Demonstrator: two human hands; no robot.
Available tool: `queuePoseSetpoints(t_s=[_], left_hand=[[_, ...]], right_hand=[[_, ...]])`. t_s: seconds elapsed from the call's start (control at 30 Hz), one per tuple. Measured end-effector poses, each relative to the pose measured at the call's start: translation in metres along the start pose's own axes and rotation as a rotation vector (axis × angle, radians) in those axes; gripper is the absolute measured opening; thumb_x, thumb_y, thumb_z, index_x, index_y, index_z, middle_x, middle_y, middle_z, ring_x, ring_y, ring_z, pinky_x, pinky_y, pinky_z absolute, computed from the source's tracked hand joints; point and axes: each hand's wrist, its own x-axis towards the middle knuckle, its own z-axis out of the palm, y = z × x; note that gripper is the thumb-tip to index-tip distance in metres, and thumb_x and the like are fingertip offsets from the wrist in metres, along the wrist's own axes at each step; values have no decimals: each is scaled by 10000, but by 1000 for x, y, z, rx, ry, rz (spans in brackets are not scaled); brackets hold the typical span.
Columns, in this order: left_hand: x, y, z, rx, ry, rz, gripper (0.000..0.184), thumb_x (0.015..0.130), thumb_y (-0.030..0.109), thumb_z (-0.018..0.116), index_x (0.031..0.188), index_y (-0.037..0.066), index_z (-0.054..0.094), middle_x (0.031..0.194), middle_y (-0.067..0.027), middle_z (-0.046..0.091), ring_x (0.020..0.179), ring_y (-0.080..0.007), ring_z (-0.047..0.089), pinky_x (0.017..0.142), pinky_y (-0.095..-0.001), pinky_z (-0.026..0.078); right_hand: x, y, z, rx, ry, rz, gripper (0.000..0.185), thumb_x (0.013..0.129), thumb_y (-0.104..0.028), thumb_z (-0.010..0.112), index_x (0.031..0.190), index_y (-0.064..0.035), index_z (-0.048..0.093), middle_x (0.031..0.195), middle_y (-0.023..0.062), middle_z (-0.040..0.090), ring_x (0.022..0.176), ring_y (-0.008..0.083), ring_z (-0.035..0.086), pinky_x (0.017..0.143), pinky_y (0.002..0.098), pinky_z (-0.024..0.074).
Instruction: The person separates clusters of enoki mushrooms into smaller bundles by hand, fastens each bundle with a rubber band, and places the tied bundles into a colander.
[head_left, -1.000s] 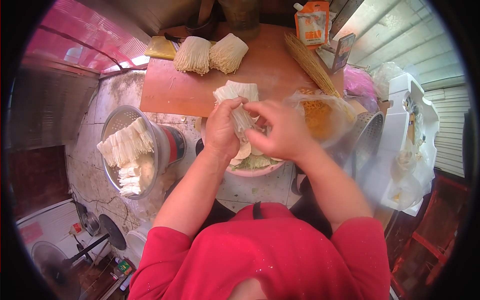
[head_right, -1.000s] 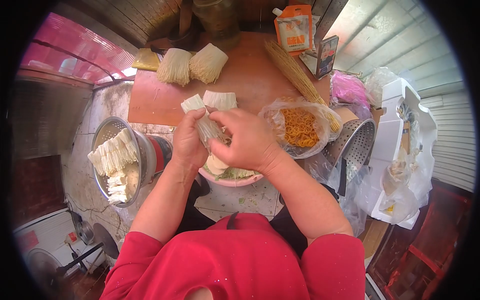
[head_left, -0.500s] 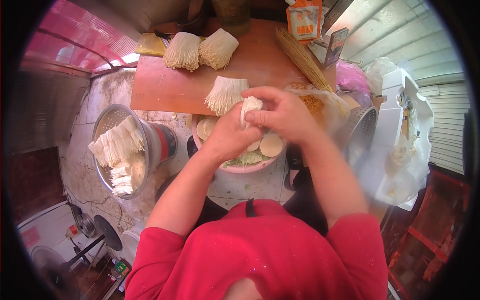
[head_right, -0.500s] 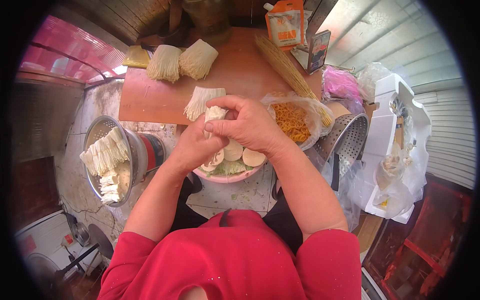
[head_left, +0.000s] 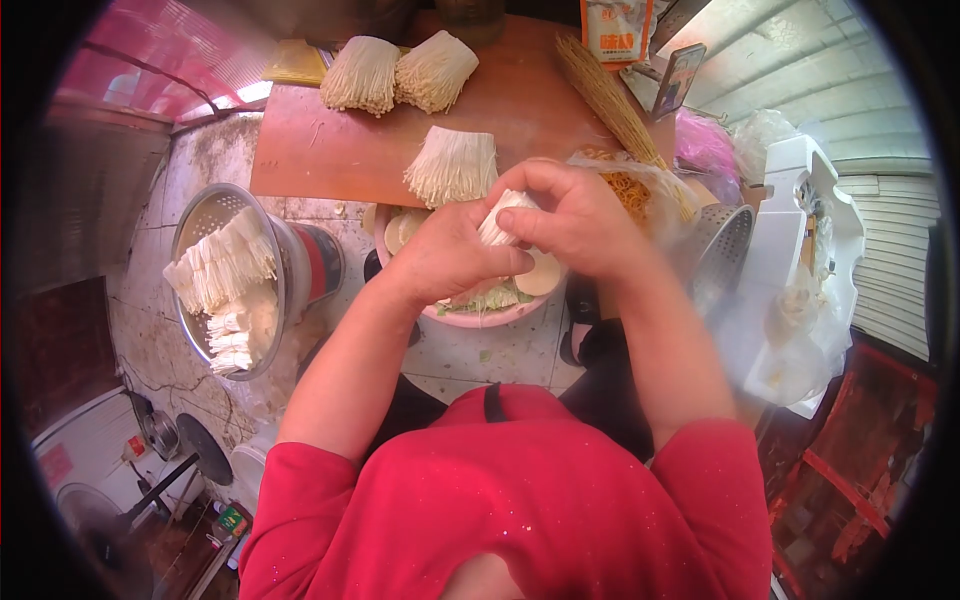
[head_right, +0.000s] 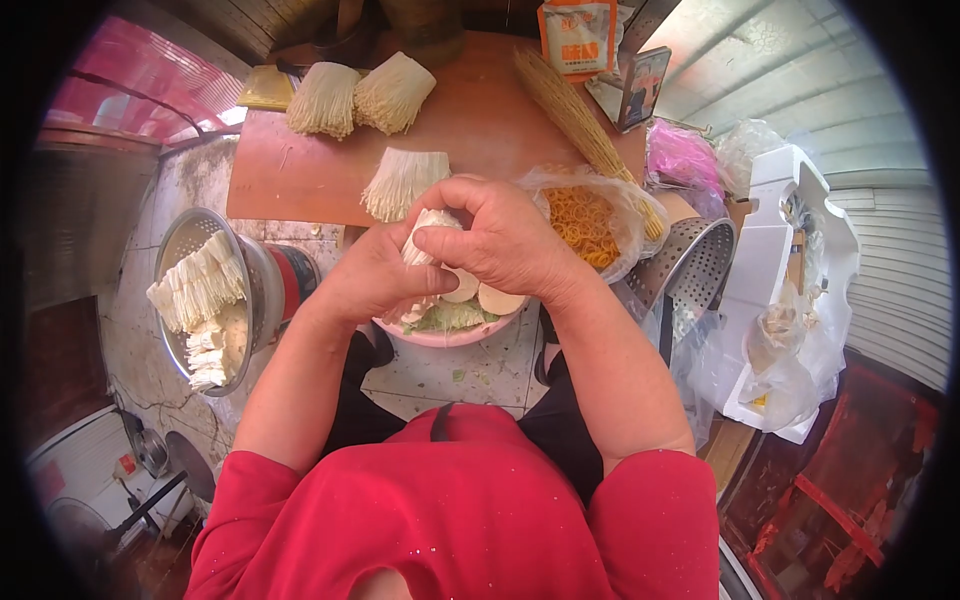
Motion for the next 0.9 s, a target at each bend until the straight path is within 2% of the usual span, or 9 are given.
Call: queuePoseSetpoints(t_s=[0.07,0.2,0.27,0.4,0.6,0.67,0.8,0.83,0.9], left_hand=[[0,-1,0,-126,-50,-17,314,741,115,736,1022,28,627,788,-7,615,669,-74,576,574,-222,464],[-6,8,6,-379,-114,-53,279,729,79,790,947,22,626,815,-31,635,692,-123,632,643,-255,524],[-6,7,5,-440,-176,-90,251,734,88,787,891,24,601,762,-27,607,567,-124,595,545,-245,513],[-4,2,5,-457,-234,-64,239,794,77,731,992,13,613,782,-33,614,566,-82,564,497,-209,461],[3,-3,11,-293,-117,54,183,866,131,674,992,19,601,684,-1,553,518,-70,498,452,-217,405],[-1,7,10,-263,33,29,193,870,150,675,988,21,592,667,5,534,517,-69,487,445,-221,402],[4,3,4,-379,200,106,203,855,182,699,909,50,555,662,-16,540,475,-84,476,400,-226,380],[4,3,4,-430,229,109,200,859,181,694,890,63,536,652,-17,526,453,-86,463,386,-227,369],[3,3,3,-501,225,143,196,862,180,689,890,65,533,645,-11,514,451,-84,458,384,-226,364]], right_hand=[[2,9,-3,34,-48,-49,160,841,-75,650,983,-5,634,910,21,643,831,80,590,717,238,491],[2,10,-4,118,-89,-81,149,855,-61,639,989,1,622,915,30,645,823,94,598,699,243,499],[0,9,-6,203,-118,-30,153,857,-52,633,1000,1,618,919,37,647,824,94,603,696,242,500],[1,11,-10,287,-120,23,175,851,-48,638,1018,0,614,919,41,650,825,95,608,707,246,502],[-1,5,-28,242,-123,86,340,842,-60,655,1177,-28,604,956,33,649,841,75,595,699,219,489],[-6,3,-45,79,22,44,387,848,-75,656,1229,-50,591,979,23,643,834,64,582,680,206,476],[-6,38,-82,-256,310,199,181,855,-131,664,1012,-43,681,840,-21,648,717,64,570,638,211,452],[-8,50,-87,-264,314,202,181,855,-131,664,1012,-43,681,840,-21,648,717,64,570,638,211,452],[-13,68,-94,-510,351,273,129,822,-156,677,873,-39,699,748,-9,649,675,79,579,633,231,459]])
